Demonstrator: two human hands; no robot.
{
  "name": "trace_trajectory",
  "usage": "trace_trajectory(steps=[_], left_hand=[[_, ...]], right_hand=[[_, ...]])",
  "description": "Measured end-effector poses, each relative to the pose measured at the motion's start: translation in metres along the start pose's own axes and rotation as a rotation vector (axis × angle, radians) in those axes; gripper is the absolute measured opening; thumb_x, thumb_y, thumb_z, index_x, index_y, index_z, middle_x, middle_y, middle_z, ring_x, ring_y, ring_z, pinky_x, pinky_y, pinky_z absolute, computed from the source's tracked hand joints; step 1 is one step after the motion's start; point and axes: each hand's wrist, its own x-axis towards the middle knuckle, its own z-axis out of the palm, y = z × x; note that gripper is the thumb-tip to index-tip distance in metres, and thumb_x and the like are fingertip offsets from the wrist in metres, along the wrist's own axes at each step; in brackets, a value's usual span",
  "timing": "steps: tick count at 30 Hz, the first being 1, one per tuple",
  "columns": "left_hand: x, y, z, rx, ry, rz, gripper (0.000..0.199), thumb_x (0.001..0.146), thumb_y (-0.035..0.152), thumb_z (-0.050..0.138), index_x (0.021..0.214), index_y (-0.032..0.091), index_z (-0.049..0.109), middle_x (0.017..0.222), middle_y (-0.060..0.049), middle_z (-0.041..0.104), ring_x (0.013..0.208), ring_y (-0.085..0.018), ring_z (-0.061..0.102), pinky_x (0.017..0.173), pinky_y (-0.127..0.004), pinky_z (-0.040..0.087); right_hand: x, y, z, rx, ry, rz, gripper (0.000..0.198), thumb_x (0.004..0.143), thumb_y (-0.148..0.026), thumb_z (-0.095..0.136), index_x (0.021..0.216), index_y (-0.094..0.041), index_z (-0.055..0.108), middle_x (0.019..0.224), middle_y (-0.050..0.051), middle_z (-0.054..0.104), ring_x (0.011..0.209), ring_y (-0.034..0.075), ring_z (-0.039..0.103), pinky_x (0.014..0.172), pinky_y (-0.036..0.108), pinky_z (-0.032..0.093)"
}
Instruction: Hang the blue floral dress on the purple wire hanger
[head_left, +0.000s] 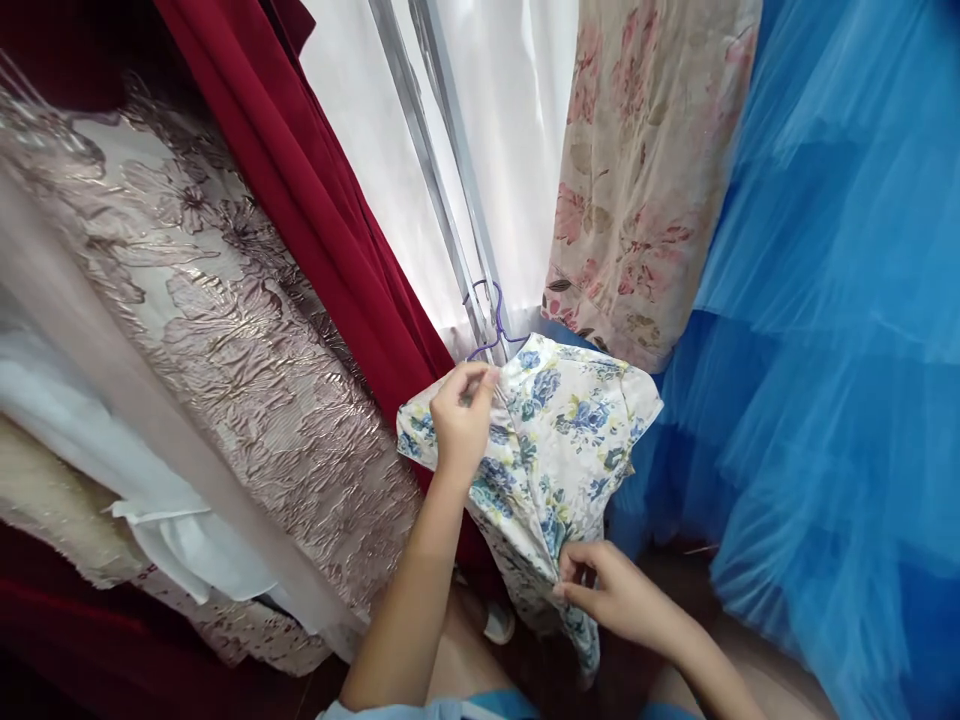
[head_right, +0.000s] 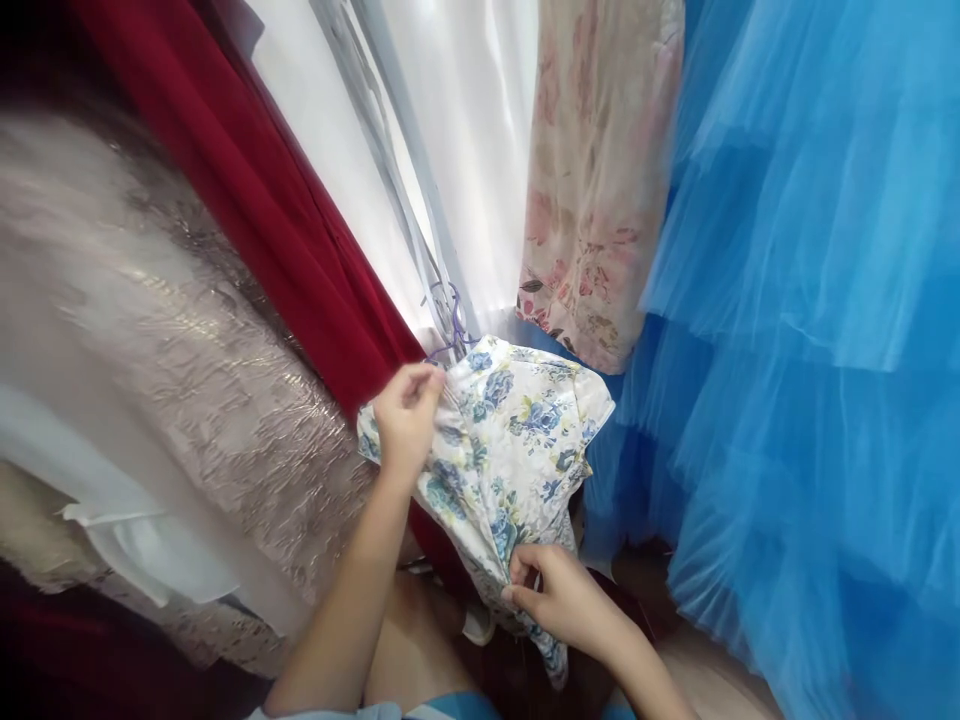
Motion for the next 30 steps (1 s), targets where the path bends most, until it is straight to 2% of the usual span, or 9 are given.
trace_trajectory(steps=[4, 7, 10, 13, 19, 22, 26, 28, 30], left_hand=[[-0.019, 0.001, -0.005, 0.097, -0.092, 0.151, 0.008, 0.088, 0.026, 0.068, 0.086, 0.020, 0.072, 0.086, -0.002, 0.072, 0.085, -0.017, 0.066, 0.085, -0.032, 0.051], [-0.021, 0.005, -0.008, 0.124, -0.168, 0.236, 0.007, 0.087, 0.025, 0.069, 0.090, 0.021, 0.073, 0.087, -0.003, 0.073, 0.085, -0.018, 0.066, 0.086, -0.035, 0.052], [-0.020, 0.010, -0.013, 0.136, -0.315, 0.278, 0.019, 0.090, 0.020, 0.063, 0.107, 0.021, 0.072, 0.099, -0.006, 0.073, 0.095, -0.020, 0.066, 0.090, -0.037, 0.052], [-0.020, 0.010, -0.019, 0.147, -0.386, 0.304, 0.029, 0.094, 0.014, 0.053, 0.118, 0.022, 0.068, 0.106, -0.007, 0.072, 0.101, -0.021, 0.066, 0.092, -0.038, 0.053], [-0.020, 0.006, -0.025, 0.191, -0.354, 0.267, 0.028, 0.093, 0.013, 0.055, 0.117, 0.022, 0.066, 0.111, -0.006, 0.072, 0.102, -0.020, 0.069, 0.090, -0.034, 0.056], [-0.015, 0.013, -0.025, 0.201, -0.295, 0.238, 0.023, 0.090, 0.013, 0.058, 0.110, 0.022, 0.066, 0.103, -0.003, 0.073, 0.092, -0.017, 0.071, 0.084, -0.029, 0.056], [0.010, 0.020, -0.038, 0.141, -0.023, 0.194, 0.017, 0.087, 0.014, 0.062, 0.103, 0.019, 0.065, 0.094, -0.003, 0.070, 0.086, -0.016, 0.069, 0.081, -0.028, 0.056], [0.028, 0.010, -0.054, 0.088, 0.115, 0.140, 0.020, 0.085, 0.015, 0.063, 0.105, 0.017, 0.063, 0.095, -0.004, 0.069, 0.087, -0.016, 0.069, 0.080, -0.028, 0.056], [0.044, -0.013, -0.074, 0.040, 0.188, 0.072, 0.023, 0.082, 0.017, 0.065, 0.105, 0.016, 0.061, 0.093, -0.004, 0.068, 0.086, -0.016, 0.069, 0.080, -0.028, 0.055]], right_hand=[[0.024, -0.033, -0.029, 0.065, -0.026, -0.085, 0.018, 0.093, -0.032, 0.057, 0.087, -0.019, 0.066, 0.079, 0.003, 0.067, 0.073, 0.017, 0.059, 0.066, 0.027, 0.043], [0.053, -0.066, -0.044, 0.163, 0.104, -0.204, 0.027, 0.097, -0.042, 0.051, 0.093, -0.019, 0.064, 0.082, 0.003, 0.065, 0.074, 0.017, 0.059, 0.066, 0.027, 0.045], [0.085, -0.089, -0.052, 0.262, 0.174, -0.322, 0.031, 0.097, -0.048, 0.050, 0.090, -0.019, 0.061, 0.083, 0.003, 0.064, 0.073, 0.016, 0.059, 0.065, 0.027, 0.047], [0.106, -0.100, -0.055, 0.308, 0.183, -0.373, 0.033, 0.095, -0.050, 0.051, 0.085, -0.019, 0.060, 0.080, 0.002, 0.063, 0.070, 0.015, 0.058, 0.062, 0.026, 0.047], [0.117, -0.102, -0.054, 0.172, 0.274, -0.440, 0.028, 0.092, -0.040, 0.056, 0.076, -0.018, 0.061, 0.071, 0.001, 0.061, 0.067, 0.014, 0.054, 0.063, 0.025, 0.043], [0.123, -0.099, -0.053, 0.099, 0.337, -0.415, 0.025, 0.091, -0.034, 0.055, 0.072, -0.018, 0.057, 0.066, 0.000, 0.058, 0.062, 0.013, 0.050, 0.058, 0.024, 0.038], [0.130, -0.082, -0.050, 0.013, 0.418, -0.332, 0.023, 0.083, -0.027, 0.057, 0.062, -0.018, 0.050, 0.059, -0.002, 0.050, 0.056, 0.012, 0.044, 0.054, 0.023, 0.033], [0.127, -0.069, -0.050, 0.024, 0.397, -0.295, 0.023, 0.080, -0.025, 0.056, 0.060, -0.019, 0.047, 0.056, -0.004, 0.046, 0.055, 0.011, 0.042, 0.053, 0.023, 0.032], [0.118, -0.057, -0.050, 0.061, 0.352, -0.262, 0.023, 0.080, -0.024, 0.055, 0.059, -0.019, 0.046, 0.056, -0.005, 0.043, 0.054, 0.010, 0.041, 0.052, 0.023, 0.031]])
